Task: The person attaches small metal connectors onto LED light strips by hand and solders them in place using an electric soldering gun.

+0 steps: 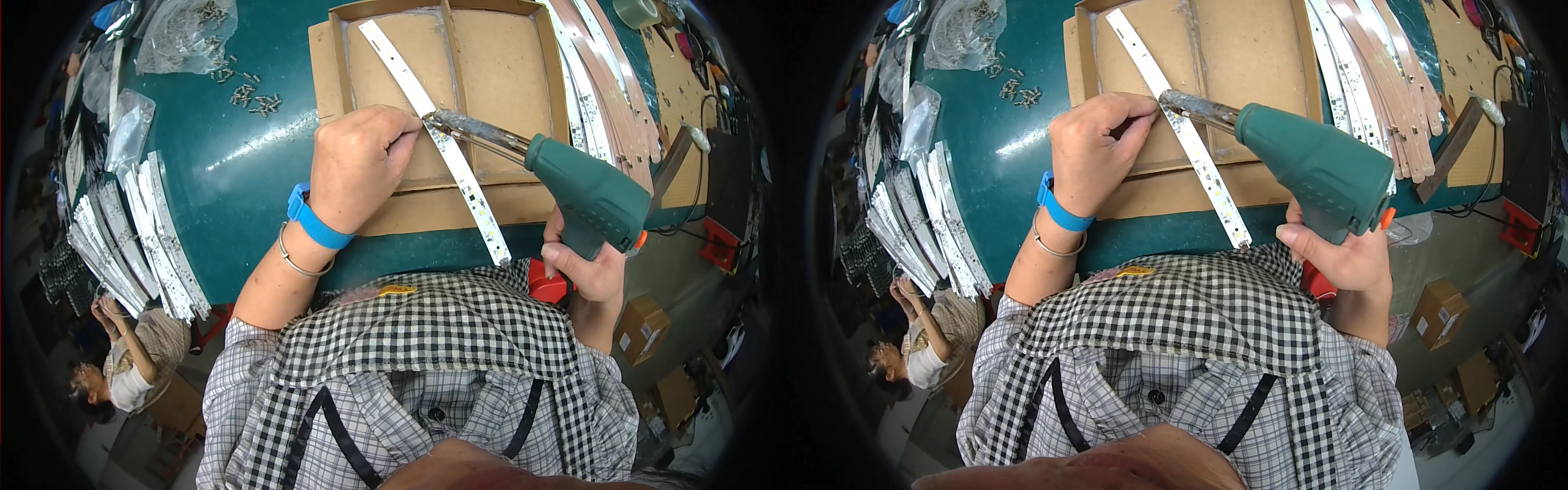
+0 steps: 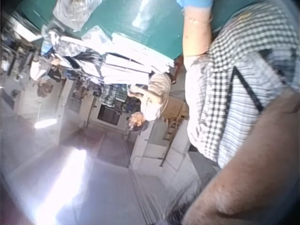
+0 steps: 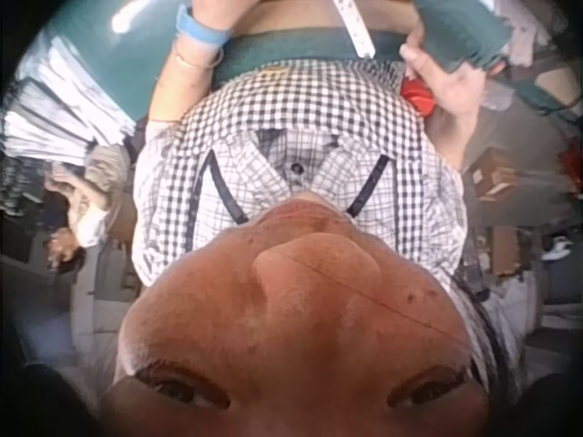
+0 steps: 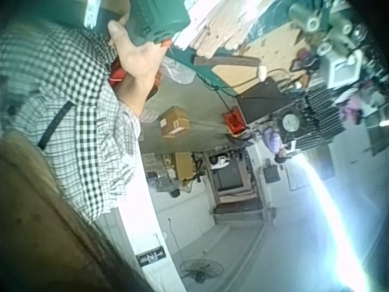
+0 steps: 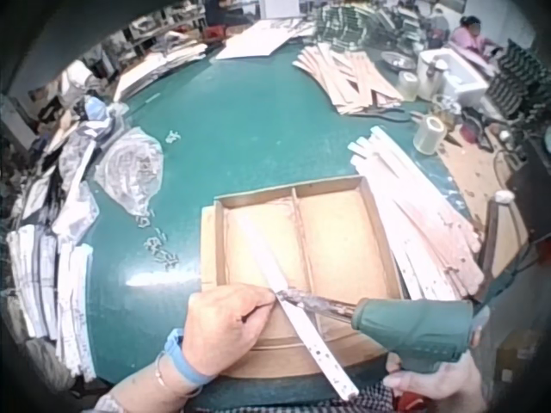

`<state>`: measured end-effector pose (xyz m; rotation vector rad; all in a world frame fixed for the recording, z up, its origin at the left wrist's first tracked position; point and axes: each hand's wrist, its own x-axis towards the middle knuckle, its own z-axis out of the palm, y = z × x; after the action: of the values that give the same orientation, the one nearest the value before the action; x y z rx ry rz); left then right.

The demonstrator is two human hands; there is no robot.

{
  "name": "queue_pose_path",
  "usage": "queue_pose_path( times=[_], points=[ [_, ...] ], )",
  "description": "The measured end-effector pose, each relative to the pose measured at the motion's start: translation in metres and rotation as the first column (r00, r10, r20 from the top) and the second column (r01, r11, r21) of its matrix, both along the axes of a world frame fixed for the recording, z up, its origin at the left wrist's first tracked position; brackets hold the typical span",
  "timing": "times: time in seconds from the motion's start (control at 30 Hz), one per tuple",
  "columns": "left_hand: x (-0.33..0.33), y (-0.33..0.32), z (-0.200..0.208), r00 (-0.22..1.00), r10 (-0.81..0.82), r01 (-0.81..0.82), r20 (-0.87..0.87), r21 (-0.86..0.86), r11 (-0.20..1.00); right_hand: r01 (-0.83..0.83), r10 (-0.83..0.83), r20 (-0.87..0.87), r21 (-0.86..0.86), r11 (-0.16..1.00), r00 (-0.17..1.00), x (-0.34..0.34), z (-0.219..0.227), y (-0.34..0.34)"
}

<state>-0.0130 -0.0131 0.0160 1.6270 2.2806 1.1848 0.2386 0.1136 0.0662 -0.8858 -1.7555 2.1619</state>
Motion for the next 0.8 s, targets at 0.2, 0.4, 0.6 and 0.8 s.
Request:
queue_pose_path(
  times=[0.2, 0.4, 0.6, 0.8],
  points=[
    [0.0, 0.0, -0.001, 1.0, -0.002, 0.002, 0.009, 0.016, 1.0, 0.105, -0.102, -0.065, 0.048, 0.993, 0.993, -0.003, 0.005, 0.006],
    [0.001, -0.001, 0.002, 1.0, -0.013, 0.013, 0.02, 0.018, 1.0, 0.316, -0.287, -0.311, 0.044, 0.948, 0.906, 0.004, 0.011, 0.017],
    [0.0, -0.006, 0.019, 0.997, -0.045, 0.044, -0.061, -0.016, 0.999, 0.352, -0.268, -0.323, 0.24, 0.905, 0.908, 0.02, 0.02, 0.03],
    [0.023, -0.004, 0.041, 0.855, -0.516, 0.517, -0.054, 0.021, 0.856, 0.396, -0.369, -0.197, 0.688, 0.608, 0.908, 0.021, -0.002, 0.031]
  ],
)
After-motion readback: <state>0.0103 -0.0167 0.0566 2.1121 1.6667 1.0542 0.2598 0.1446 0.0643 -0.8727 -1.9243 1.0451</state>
